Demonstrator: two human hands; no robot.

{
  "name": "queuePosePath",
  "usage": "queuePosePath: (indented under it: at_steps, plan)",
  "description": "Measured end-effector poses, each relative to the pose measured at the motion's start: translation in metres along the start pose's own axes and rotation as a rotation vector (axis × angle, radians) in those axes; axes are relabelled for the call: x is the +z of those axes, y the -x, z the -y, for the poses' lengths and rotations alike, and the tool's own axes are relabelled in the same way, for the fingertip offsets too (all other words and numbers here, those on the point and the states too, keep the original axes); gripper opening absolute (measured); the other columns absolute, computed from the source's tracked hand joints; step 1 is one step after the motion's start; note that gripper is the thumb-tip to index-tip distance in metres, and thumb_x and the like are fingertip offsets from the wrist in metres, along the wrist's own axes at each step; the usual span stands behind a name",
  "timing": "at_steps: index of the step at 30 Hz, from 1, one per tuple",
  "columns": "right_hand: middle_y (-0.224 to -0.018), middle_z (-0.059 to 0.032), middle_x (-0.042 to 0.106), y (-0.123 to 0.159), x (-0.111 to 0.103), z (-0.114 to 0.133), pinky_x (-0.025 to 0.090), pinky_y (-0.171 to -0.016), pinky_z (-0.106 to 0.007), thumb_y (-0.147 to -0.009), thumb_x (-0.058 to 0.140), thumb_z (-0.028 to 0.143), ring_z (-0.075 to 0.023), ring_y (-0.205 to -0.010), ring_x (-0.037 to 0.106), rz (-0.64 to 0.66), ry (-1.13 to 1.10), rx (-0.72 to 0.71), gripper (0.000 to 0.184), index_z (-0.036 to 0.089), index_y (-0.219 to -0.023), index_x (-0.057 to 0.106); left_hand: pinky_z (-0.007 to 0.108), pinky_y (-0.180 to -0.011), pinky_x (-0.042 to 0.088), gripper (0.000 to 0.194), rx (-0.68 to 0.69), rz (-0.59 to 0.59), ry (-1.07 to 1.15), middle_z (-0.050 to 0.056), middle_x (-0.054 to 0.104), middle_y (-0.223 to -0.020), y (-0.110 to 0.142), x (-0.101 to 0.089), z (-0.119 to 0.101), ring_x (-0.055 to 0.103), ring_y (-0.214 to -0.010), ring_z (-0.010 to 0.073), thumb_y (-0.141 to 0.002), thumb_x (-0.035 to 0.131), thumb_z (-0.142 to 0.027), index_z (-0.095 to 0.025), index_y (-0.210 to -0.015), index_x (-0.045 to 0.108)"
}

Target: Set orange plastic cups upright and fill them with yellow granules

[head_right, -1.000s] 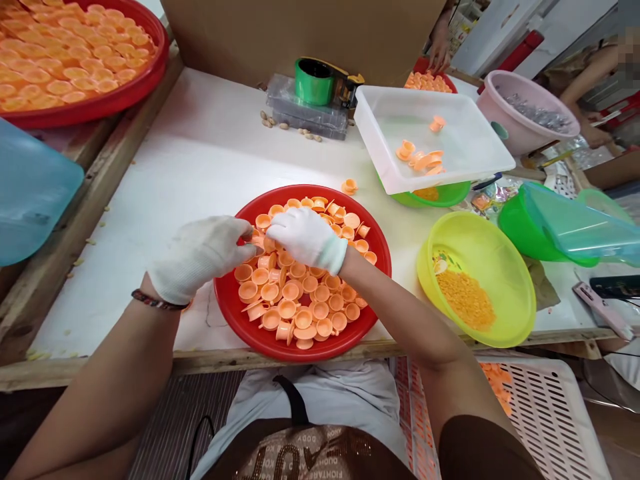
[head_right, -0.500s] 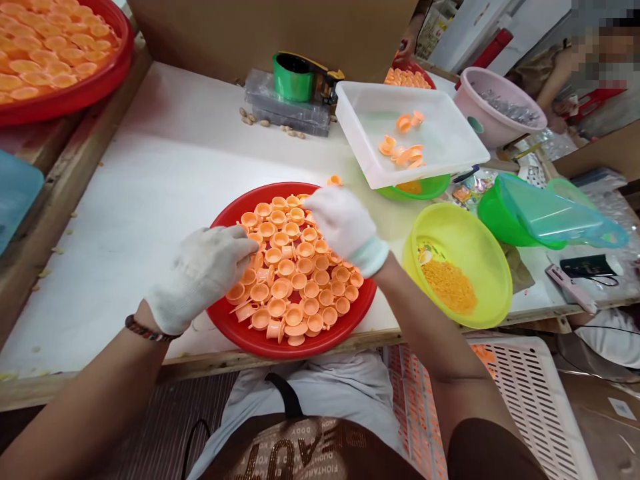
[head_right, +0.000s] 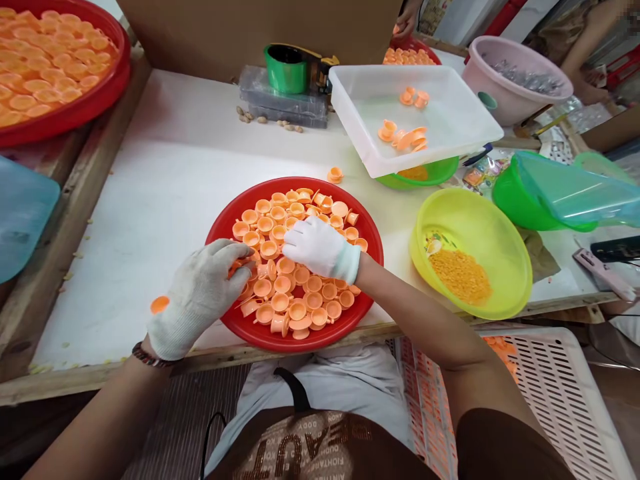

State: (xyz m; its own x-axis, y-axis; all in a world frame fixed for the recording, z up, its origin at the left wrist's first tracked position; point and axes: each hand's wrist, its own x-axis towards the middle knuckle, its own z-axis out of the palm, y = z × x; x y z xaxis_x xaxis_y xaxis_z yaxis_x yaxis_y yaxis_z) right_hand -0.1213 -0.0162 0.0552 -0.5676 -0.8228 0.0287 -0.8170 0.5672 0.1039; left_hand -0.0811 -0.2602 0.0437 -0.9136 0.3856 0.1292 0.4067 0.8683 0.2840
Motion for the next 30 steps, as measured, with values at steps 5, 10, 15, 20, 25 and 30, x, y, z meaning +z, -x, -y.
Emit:
queuePosePath:
  at_steps: [5, 10, 15, 20, 25, 30]
  plan:
    - [-0.094, -0.0078, 0.071, 0.009, 0.0, 0.007, 0.029, -0.071, -0.039, -0.103, 0.045, 0.008, -0.0228, -0.085, 0.053, 0.054, -0.025, 0.041, 0.032, 0.018, -0.09, 0.072, 0.044, -0.084, 0.051, 0.029, 0.168, -0.023, 0.013, 0.011, 0.074, -0.108, 0.005, 0.003, -0.005, 0.068, -0.096, 0.0278, -0.1, 0.044, -0.022, -0.02, -0.112, 0.07]
    - [-0.103, -0.0063, 0.071, 0.006, -0.011, 0.022, 0.029, -0.07, -0.038, -0.101, 0.046, 0.006, -0.021, -0.082, 0.053, -0.011, -0.052, 0.064, 0.03, 0.018, -0.111, 0.072, 0.041, -0.09, 0.053, 0.029, 0.146, -0.063, 0.101, 0.009, 0.075, -0.113, 0.007, -0.006, 0.0, 0.069, -0.1, 0.0254, -0.099, 0.045, -0.021, -0.02, -0.111, 0.072]
    - [-0.099, -0.0064, 0.069, -0.01, -0.003, 0.043, 0.028, -0.067, -0.036, -0.107, 0.04, 0.009, -0.019, -0.08, 0.053, -0.095, -0.043, -0.064, 0.033, 0.018, -0.108, 0.072, 0.039, -0.086, 0.054, 0.029, -0.009, -0.088, 0.105, 0.009, 0.073, -0.111, 0.002, -0.004, 0.013, 0.069, -0.098, 0.0254, -0.101, 0.049, -0.035, -0.019, -0.107, 0.073]
    - [-0.092, -0.0054, 0.069, -0.01, 0.011, 0.046, 0.028, -0.067, -0.036, -0.107, 0.045, 0.009, -0.0193, -0.081, 0.054, -0.108, -0.025, -0.058, 0.031, 0.018, -0.094, 0.072, 0.045, -0.082, 0.052, 0.031, 0.067, -0.006, -0.093, 0.011, 0.072, -0.108, -0.008, -0.002, 0.003, 0.068, -0.094, 0.0298, -0.102, 0.048, -0.037, -0.021, -0.102, 0.074]
    - [-0.099, -0.0051, 0.072, 0.01, 0.007, 0.046, 0.031, -0.068, -0.037, -0.11, 0.042, 0.012, -0.0204, -0.086, 0.055, -0.08, -0.012, -0.076, 0.034, 0.02, -0.098, 0.073, 0.047, -0.076, 0.049, 0.027, 0.293, 0.035, -0.299, 0.012, 0.072, -0.112, -0.011, -0.007, -0.01, 0.066, -0.09, 0.0315, -0.099, 0.047, -0.024, -0.022, -0.093, 0.073]
    - [-0.116, -0.0065, 0.073, 0.022, 0.009, 0.051, 0.035, -0.072, -0.037, -0.113, 0.038, 0.016, -0.0211, -0.097, 0.058, -0.12, -0.001, -0.093, 0.034, 0.02, -0.113, 0.072, 0.048, -0.082, 0.053, 0.029, 0.299, -0.01, -0.218, 0.012, 0.074, -0.118, -0.003, -0.003, -0.007, 0.069, -0.096, 0.0316, -0.101, 0.046, -0.025, -0.02, -0.11, 0.073]
